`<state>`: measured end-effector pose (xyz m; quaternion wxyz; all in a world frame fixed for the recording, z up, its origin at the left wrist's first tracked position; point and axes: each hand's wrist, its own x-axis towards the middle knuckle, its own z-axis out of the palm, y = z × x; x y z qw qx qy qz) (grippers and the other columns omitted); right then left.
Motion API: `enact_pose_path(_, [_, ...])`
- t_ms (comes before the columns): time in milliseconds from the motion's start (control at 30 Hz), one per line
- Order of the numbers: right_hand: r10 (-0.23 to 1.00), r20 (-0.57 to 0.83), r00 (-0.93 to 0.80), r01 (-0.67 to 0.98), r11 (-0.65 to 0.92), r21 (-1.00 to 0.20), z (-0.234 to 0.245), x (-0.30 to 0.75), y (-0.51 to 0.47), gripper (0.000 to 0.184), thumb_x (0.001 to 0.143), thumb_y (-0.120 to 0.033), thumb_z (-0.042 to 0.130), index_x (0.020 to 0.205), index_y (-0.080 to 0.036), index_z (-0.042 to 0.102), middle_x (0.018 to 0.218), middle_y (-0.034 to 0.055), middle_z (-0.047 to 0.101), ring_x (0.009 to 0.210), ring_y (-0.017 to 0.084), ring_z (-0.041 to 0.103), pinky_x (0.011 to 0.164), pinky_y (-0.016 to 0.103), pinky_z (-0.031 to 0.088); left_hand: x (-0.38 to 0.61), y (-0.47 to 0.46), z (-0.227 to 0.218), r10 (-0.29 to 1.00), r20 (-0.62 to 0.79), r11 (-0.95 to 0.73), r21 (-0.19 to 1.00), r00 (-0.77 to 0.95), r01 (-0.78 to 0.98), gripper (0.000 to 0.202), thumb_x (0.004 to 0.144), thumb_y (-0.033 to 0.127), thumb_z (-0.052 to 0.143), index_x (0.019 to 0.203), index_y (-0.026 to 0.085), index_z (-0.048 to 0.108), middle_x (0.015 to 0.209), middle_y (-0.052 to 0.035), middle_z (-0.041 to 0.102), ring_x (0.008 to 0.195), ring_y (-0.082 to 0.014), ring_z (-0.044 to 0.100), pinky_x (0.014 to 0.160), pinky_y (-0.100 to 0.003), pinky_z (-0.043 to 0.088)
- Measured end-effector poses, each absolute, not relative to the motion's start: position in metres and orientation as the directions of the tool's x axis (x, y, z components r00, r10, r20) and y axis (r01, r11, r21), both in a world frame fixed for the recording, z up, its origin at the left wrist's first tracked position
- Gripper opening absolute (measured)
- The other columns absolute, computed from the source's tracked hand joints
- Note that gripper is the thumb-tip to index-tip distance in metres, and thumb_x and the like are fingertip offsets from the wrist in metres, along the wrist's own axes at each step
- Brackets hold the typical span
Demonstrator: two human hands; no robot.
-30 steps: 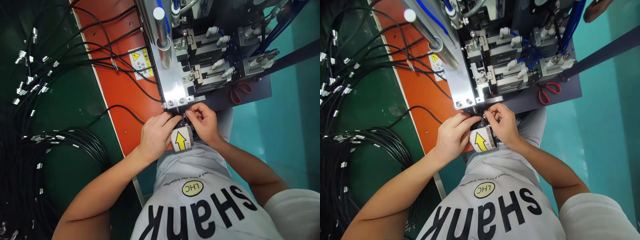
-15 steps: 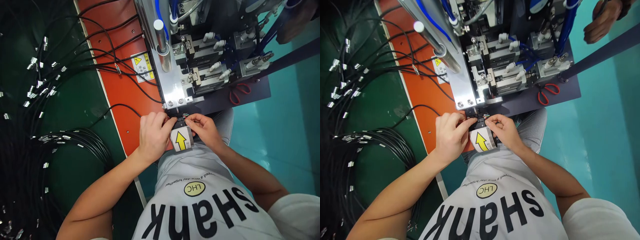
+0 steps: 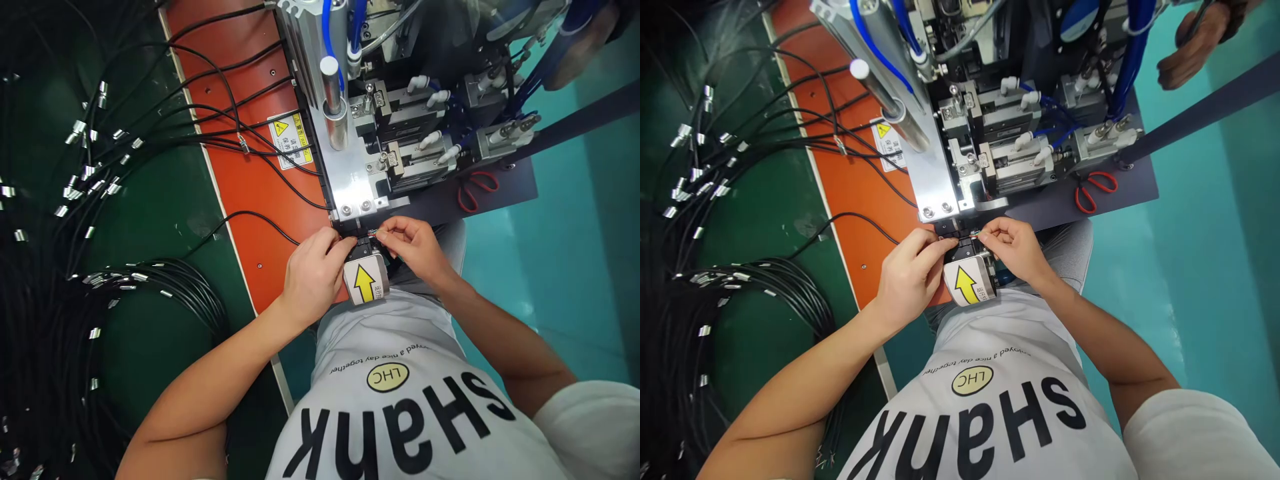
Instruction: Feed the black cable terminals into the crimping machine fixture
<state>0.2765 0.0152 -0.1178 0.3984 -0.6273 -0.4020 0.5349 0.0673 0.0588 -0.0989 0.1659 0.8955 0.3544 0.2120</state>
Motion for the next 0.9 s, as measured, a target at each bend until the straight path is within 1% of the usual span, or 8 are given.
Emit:
enact_pose_path(33, [0.921,-0.382,0.078,0.026,-0.385,-0.922,-0.121,0.278,0.016,0.019,0.086,-0.036,0.068,0.083,-0.018,0.064,0.066,-0.0021,0.056,0.053,0.01,0.049,0.049,0.024,0.04,0.067,0.059,-0.098,0.704,0.261,-0.694,0.447,0.66,0.564,0.029,0.097,0.014,0.042,0.112,0.016,0.066,0.088,-0.0072,0.057,0.078,-0.0168,0.055,0.063,-0.027,0.046])
enact_pose_path(100, [0.924,-0.372,0.095,0.045,-0.377,-0.925,-0.123,0.278,0.015,0.02,0.086,-0.038,0.068,0.084,-0.018,0.065,0.07,-0.0011,0.059,0.054,0.01,0.05,0.05,0.025,0.042,0.067,0.058,-0.097,0.704,0.258,-0.694,0.446,0.661,0.565,0.029,0.097,0.014,0.042,0.111,0.015,0.066,0.088,-0.0074,0.058,0.079,-0.017,0.056,0.064,-0.028,0.046])
enact_pose_path(267, [0.974,-0.059,0.221,0.409,-0.147,-0.901,-0.115,0.272,0.002,0.018,0.094,-0.031,0.059,0.104,-0.022,0.071,0.097,0.0043,0.069,0.071,0.014,0.059,0.068,0.031,0.049,0.067,0.058,-0.095,0.708,0.25,-0.689,0.449,0.66,0.569,0.028,0.096,0.013,0.043,0.11,0.014,0.067,0.089,-0.0078,0.058,0.081,-0.0173,0.057,0.065,-0.028,0.047])
enact_pose_path(333, [0.977,-0.017,0.212,0.434,-0.11,-0.894,-0.115,0.272,-0.002,0.019,0.095,-0.031,0.057,0.104,-0.023,0.072,0.099,0.0047,0.069,0.076,0.016,0.061,0.07,0.031,0.05,0.067,0.058,-0.095,0.71,0.252,-0.687,0.453,0.658,0.568,0.028,0.096,0.013,0.042,0.11,0.014,0.067,0.089,-0.0078,0.058,0.082,-0.0174,0.058,0.065,-0.027,0.047])
enact_pose_path(433, [0.954,-0.173,0.247,0.238,-0.232,-0.943,-0.117,0.274,0.001,0.021,0.092,-0.04,0.062,0.098,-0.021,0.07,0.09,0.0031,0.069,0.063,0.013,0.058,0.06,0.028,0.048,0.067,0.057,-0.095,0.712,0.251,-0.684,0.461,0.656,0.565,0.029,0.096,0.012,0.042,0.111,0.014,0.067,0.089,-0.0076,0.059,0.082,-0.0173,0.058,0.065,-0.027,0.046])
enact_pose_path(567, [0.905,-0.411,0.11,-0.091,-0.403,-0.911,-0.118,0.273,0.014,0.032,0.088,-0.05,0.065,0.081,-0.019,0.063,0.075,-0.0009,0.063,0.055,0.009,0.053,0.058,0.025,0.045,0.067,0.057,-0.094,0.716,0.239,-0.677,0.469,0.656,0.567,0.029,0.097,0.014,0.042,0.112,0.014,0.066,0.09,-0.0079,0.059,0.081,-0.0171,0.057,0.066,-0.027,0.046])
enact_pose_path(700, [0.874,-0.48,0.077,-0.216,-0.456,-0.864,-0.119,0.269,0.022,0.033,0.08,-0.049,0.073,0.078,-0.017,0.062,0.066,-0.0035,0.058,0.052,0.007,0.048,0.052,0.023,0.04,0.066,0.056,-0.094,0.719,0.232,-0.67,0.48,0.655,0.566,0.031,0.098,0.015,0.039,0.114,0.017,0.066,0.09,-0.0074,0.059,0.081,-0.0167,0.057,0.067,-0.028,0.046])
enact_pose_path(900, [0.89,-0.451,0.066,-0.257,-0.422,-0.87,-0.12,0.267,0.021,0.03,0.08,-0.044,0.074,0.081,-0.017,0.061,0.06,-0.0062,0.054,0.049,0.006,0.045,0.052,0.022,0.037,0.066,0.053,-0.094,0.718,0.23,-0.671,0.479,0.657,0.566,0.031,0.097,0.015,0.04,0.115,0.017,0.065,0.091,-0.0077,0.06,0.081,-0.0168,0.057,0.068,-0.028,0.046])
